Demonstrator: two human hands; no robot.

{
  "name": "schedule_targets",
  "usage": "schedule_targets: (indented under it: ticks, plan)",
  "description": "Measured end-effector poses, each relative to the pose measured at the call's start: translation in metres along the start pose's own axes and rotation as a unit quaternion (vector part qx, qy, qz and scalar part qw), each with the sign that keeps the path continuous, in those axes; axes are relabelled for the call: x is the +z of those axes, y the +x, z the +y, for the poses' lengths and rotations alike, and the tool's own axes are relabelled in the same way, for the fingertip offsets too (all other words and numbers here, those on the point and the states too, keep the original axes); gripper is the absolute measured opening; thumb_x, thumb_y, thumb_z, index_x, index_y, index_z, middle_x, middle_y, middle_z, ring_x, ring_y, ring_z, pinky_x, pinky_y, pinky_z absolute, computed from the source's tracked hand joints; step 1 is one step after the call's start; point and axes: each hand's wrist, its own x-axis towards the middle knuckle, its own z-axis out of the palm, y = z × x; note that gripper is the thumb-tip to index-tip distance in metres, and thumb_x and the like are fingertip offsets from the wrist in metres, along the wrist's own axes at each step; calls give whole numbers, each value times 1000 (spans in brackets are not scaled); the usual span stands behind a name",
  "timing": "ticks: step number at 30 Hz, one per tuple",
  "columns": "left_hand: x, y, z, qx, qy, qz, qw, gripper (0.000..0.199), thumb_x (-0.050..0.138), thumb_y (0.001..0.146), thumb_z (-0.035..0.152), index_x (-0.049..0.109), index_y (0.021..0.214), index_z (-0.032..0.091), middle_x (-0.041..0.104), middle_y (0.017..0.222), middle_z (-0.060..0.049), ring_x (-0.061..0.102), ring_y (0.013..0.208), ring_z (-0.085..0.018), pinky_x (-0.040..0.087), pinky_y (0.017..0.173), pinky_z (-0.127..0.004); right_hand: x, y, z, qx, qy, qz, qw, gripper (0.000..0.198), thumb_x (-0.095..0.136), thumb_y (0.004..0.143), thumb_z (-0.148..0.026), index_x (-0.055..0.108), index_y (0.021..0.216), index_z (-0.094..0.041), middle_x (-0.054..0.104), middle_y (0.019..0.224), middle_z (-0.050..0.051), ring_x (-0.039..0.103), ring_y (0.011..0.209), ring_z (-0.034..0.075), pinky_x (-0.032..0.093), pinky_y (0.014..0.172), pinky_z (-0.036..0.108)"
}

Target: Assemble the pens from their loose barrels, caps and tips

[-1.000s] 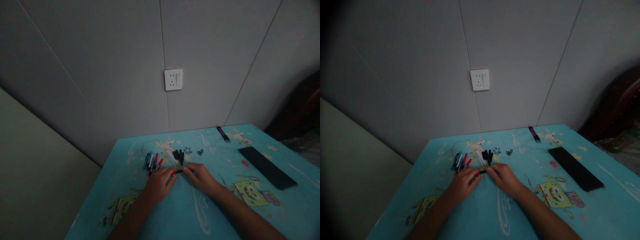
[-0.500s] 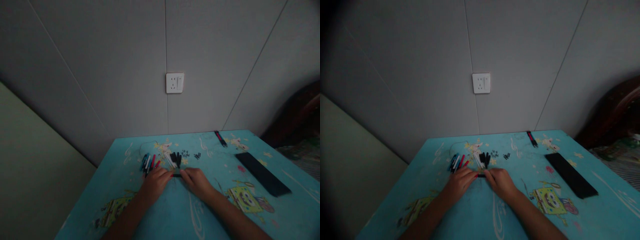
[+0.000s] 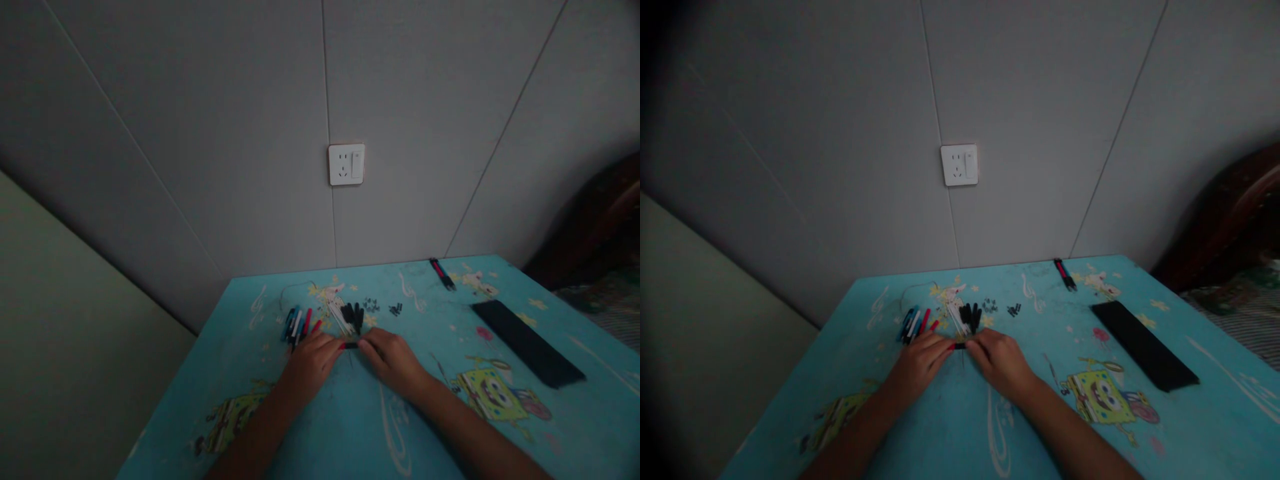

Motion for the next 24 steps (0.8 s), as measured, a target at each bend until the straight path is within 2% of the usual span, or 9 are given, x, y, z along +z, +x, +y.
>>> schedule_targets:
  ticks: [3,6,12,15,18,20,21,23,24]
  plan:
    - [2,0,-3,5,-3,11,1000,25,46,97,20,66,112,19,67,89,-5,62,85,-17,50,96,-44,-3,1,2,-42,8,-7,999,22,57,92,-35,66,107,-21,68,95,7,62,88,21,45,81,31]
    - [5,0,-4,17,-5,22,1000,24,46,97,20,66,110,18,68,87,-6,63,83,-18,51,95,-43,-2,1,3,-43,2,-1,999,18,53,95,-31,67,102,-21,68,92,6,62,88,21,45,83,32]
    - [4,0,-2,43,-10,43,998,23,49,96,20,66,111,19,69,88,-6,64,84,-19,47,100,-46,6,-2,-1,-19,-28,-7,999,22,44,98,-29,63,96,-20,66,85,5,61,80,19,43,76,30]
    - [5,-2,-3,-2,-45,47,998,21,54,93,22,67,110,20,70,90,-6,64,87,-21,46,101,-47,11,-1,0,-11,-47,9,999,27,39,100,-28,62,88,-19,64,81,6,60,77,19,43,74,30]
    - [7,-3,-7,-111,-122,98,981,22,64,87,30,70,106,22,71,98,-8,65,97,-26,48,96,-46,10,2,3,10,-52,50,997,33,36,101,-30,59,80,-19,61,78,6,57,75,19,42,72,30]
    - [8,-2,-8,-213,-224,137,941,26,65,86,36,71,107,21,71,100,-10,67,94,-27,52,90,-43,7,4,6,20,-40,79,996,32,37,101,-30,59,80,-19,62,79,6,57,77,20,42,74,31]
    - [8,-1,-8,-262,-297,152,906,29,63,87,39,70,107,20,71,98,-10,68,89,-26,54,86,-42,5,4,7,23,-30,91,995,31,38,100,-30,60,82,-19,62,81,6,57,79,20,42,75,31]
    - [7,3,-6,-321,-457,188,808,32,60,89,42,68,108,18,71,94,-10,69,80,-23,56,80,-39,4,5,8,23,-5,101,995,27,40,100,-30,62,88,-19,64,85,6,58,83,20,43,78,31]
    - [6,5,-5,-330,-526,207,756,32,61,88,43,67,106,17,70,94,-9,69,80,-21,56,79,-38,4,5,8,21,9,100,995,26,42,99,-30,63,90,-19,64,87,6,58,84,20,43,79,31]
